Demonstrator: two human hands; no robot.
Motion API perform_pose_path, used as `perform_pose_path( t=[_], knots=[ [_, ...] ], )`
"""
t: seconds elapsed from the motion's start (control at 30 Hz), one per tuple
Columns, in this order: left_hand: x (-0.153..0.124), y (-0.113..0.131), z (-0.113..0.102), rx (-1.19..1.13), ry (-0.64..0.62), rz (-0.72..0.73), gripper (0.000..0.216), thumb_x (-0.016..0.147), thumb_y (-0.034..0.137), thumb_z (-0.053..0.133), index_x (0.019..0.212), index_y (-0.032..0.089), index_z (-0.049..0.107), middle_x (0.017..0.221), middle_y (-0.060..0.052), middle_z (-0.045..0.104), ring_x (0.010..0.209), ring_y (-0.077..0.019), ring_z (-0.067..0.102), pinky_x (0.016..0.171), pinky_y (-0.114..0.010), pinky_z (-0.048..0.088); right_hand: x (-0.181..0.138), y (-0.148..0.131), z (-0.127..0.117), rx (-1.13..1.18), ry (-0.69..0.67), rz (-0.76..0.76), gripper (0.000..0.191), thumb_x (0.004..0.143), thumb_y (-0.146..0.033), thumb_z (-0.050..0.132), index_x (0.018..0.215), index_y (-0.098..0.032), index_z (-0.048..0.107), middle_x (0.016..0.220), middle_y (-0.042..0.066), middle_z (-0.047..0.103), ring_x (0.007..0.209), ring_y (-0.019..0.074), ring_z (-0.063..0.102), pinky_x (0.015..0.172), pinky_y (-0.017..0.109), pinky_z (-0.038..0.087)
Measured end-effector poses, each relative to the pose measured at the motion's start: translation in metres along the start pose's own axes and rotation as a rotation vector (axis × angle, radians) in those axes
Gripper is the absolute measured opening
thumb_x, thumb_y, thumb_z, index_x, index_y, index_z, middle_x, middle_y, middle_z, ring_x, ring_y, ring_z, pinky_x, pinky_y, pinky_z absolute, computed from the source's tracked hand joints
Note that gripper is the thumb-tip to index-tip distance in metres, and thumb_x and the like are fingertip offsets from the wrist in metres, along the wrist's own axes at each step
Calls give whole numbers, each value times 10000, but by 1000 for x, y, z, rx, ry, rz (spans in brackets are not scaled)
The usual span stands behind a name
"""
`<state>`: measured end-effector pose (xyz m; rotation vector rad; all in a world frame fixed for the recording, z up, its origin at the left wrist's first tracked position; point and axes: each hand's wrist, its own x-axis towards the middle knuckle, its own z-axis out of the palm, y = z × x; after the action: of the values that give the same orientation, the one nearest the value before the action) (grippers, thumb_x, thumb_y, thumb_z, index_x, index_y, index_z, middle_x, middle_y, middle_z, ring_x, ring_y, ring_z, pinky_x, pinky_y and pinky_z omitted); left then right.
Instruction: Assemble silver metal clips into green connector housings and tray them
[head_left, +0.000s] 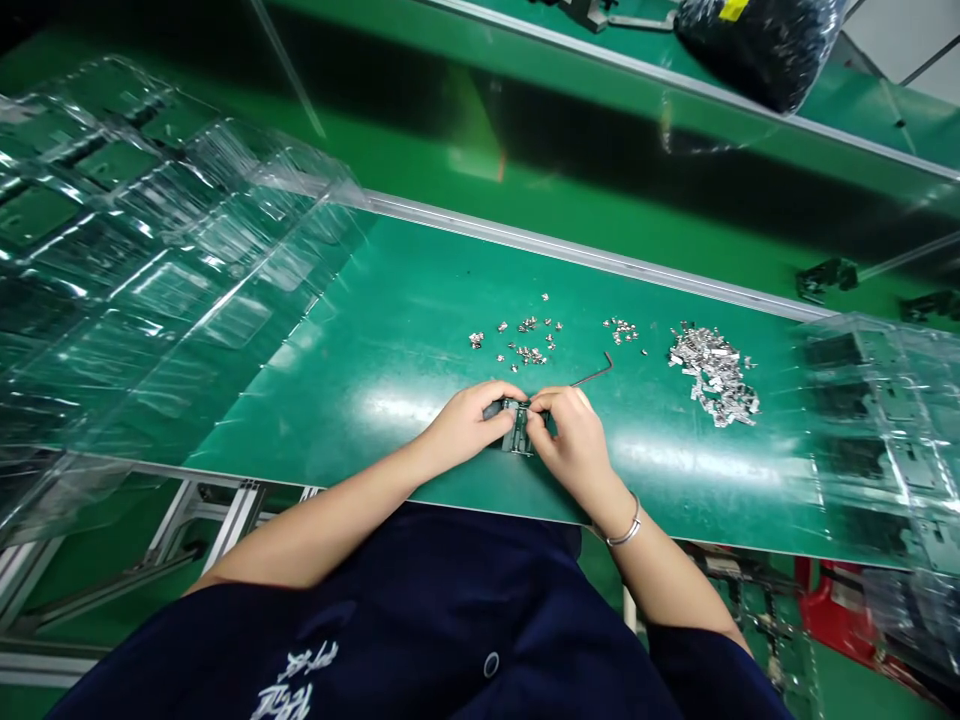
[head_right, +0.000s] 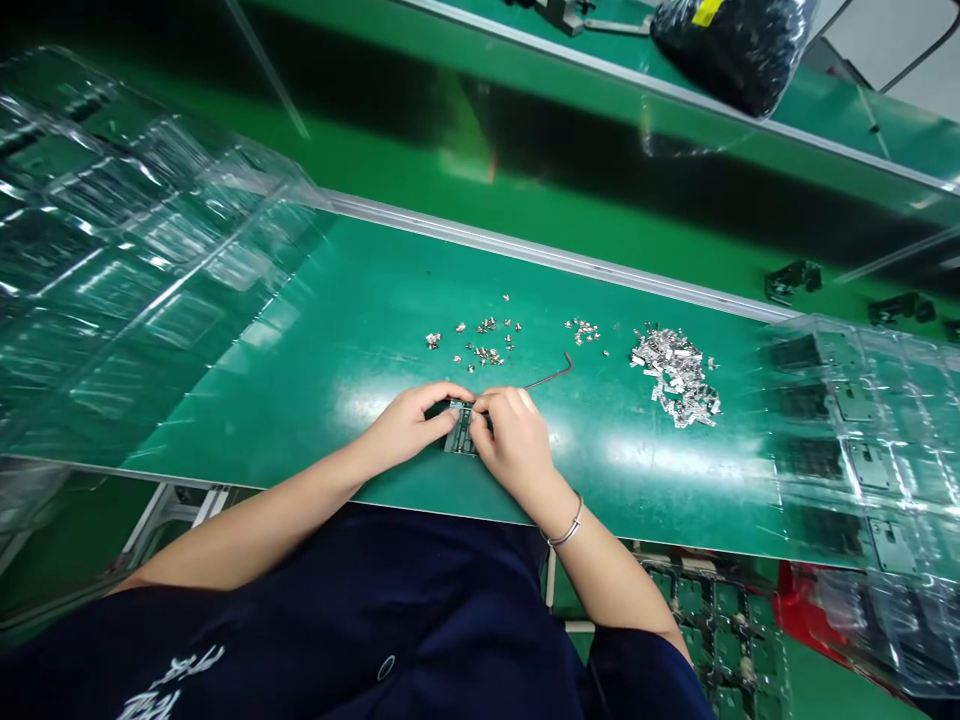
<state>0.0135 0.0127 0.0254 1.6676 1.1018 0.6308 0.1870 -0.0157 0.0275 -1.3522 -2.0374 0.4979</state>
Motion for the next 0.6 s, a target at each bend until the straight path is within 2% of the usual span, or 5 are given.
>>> perform_pose_path(
  t=[0.13,0.3,0.37,0.5,0.6],
  knots=[
    [2,2,4,-40,24,-32,149,824,231,498,908,203,617,938,-10,670,912,-177,609,851,-316,454,0,0,-1,102,2,24,88,865,-152,492,820,-224,514,891,66,598,879,221,556,786,384,451],
    [5,1,14,-146,71,-87,105,827,267,510,892,187,531,893,-21,590,887,-167,561,825,-310,446,-1,8,3,559,-52,301,97,856,-212,550,950,-230,538,943,28,608,921,189,584,835,349,465],
    [7,-1,17,-187,83,-69,127,812,251,518,921,188,500,906,-22,563,899,-161,546,835,-309,441,0,11,5,641,-48,357,82,847,-231,562,924,-227,534,905,12,600,892,176,585,821,327,467],
    [9,-6,17,-237,72,-19,183,780,235,543,946,192,480,924,-25,548,917,-155,539,869,-318,440,5,17,4,601,-85,315,76,844,-284,568,875,-222,536,875,8,587,872,173,579,838,327,467],
    [3,-7,8,-277,170,-4,255,785,290,569,1008,198,486,979,-47,570,955,-165,557,876,-325,452,-3,17,-3,656,-58,291,223,897,-391,512,1062,-241,517,1060,53,602,1023,199,579,934,375,458]
  ],
)
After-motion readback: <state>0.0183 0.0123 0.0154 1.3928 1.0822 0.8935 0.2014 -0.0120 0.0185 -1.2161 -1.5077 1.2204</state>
